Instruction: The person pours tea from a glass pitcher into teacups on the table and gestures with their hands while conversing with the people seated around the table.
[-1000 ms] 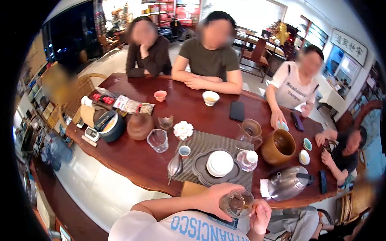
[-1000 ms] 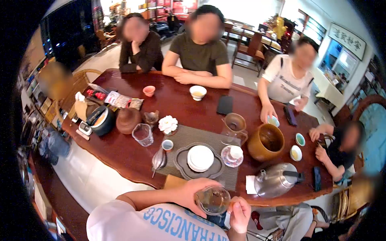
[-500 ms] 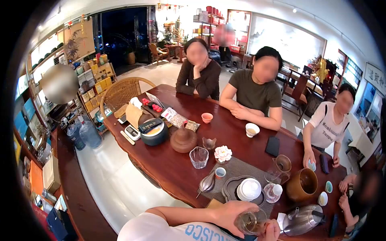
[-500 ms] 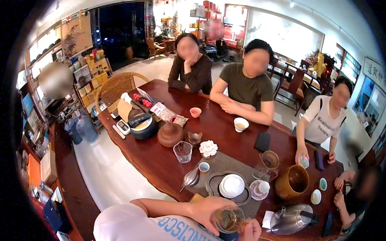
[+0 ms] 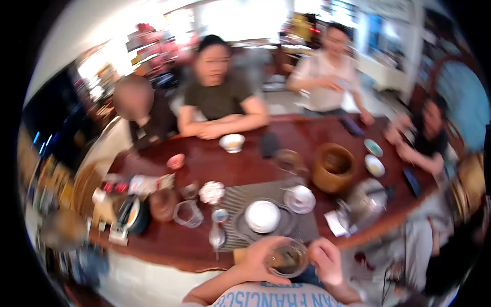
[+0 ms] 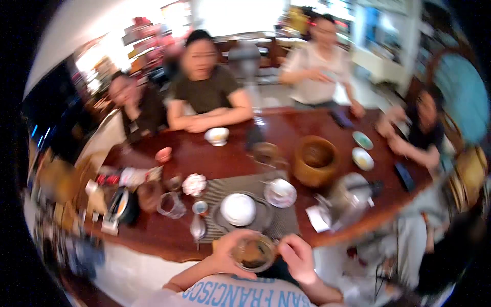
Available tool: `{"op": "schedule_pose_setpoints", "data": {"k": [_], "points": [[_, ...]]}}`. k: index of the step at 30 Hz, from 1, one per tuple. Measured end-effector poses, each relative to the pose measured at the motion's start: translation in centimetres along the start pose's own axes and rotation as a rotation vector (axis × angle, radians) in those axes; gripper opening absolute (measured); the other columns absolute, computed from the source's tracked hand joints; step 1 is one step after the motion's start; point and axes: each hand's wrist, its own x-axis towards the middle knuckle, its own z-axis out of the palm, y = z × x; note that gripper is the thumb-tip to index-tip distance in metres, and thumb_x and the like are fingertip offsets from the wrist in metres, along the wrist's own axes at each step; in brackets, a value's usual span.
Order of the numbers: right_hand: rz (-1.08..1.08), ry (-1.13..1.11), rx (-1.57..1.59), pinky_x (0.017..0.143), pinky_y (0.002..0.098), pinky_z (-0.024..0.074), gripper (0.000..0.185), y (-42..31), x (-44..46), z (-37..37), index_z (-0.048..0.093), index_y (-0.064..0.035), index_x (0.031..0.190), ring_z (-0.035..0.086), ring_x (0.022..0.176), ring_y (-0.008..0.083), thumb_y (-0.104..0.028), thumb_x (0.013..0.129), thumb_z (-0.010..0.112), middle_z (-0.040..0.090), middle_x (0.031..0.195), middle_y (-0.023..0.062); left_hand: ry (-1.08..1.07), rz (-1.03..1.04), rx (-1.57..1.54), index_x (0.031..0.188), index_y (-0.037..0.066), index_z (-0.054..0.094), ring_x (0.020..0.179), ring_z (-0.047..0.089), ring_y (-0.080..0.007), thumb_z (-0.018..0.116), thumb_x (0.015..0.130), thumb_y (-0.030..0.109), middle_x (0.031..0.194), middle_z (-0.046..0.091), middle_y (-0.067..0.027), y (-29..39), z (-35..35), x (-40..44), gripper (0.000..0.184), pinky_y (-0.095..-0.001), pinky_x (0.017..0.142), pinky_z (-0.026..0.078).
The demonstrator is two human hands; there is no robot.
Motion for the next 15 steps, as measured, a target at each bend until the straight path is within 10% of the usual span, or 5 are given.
{"op": "schedule_pose_setpoints", "data": {"k": [7, 15], "points": [[-0.072, 0.072, 0.087, 0.061, 0.023, 0.0381, 0.018, 0.2, -1.3, 0.6, 0.054, -0.0012, 0.09, 0.043, 0.071, 0.0057, -0.018, 0.096, 0.051, 0.048, 0.076, -0.001, -0.037, -0.072, -0.452, 0.132, 0.001, 0.028, 0.119, 0.049, -0.0296, 0.094, 0.045, 0.021, 0.134, 0.04, -0.0217, -1.6, 2.6, -0.8, 0.112, -0.0423, 0.102, 0.039], [-0.182, 0.167, -0.07, 0.062, 0.0255, 0.039, 0.022, -0.1, -2.6, 0.1, 0.053, -0.0012, 0.088, 0.043, 0.069, 0.0083, -0.021, 0.097, 0.049, 0.048, 0.074, 0.002, -0.05, -0.132, -0.567, 0.134, 0.004, 0.027, 0.116, 0.051, -0.0291, 0.095, 0.042, 0.028, 0.128, 0.045, -0.0179, 0.0, 4.2, -0.1, 0.117, -0.0432, 0.099, 0.041]]}}
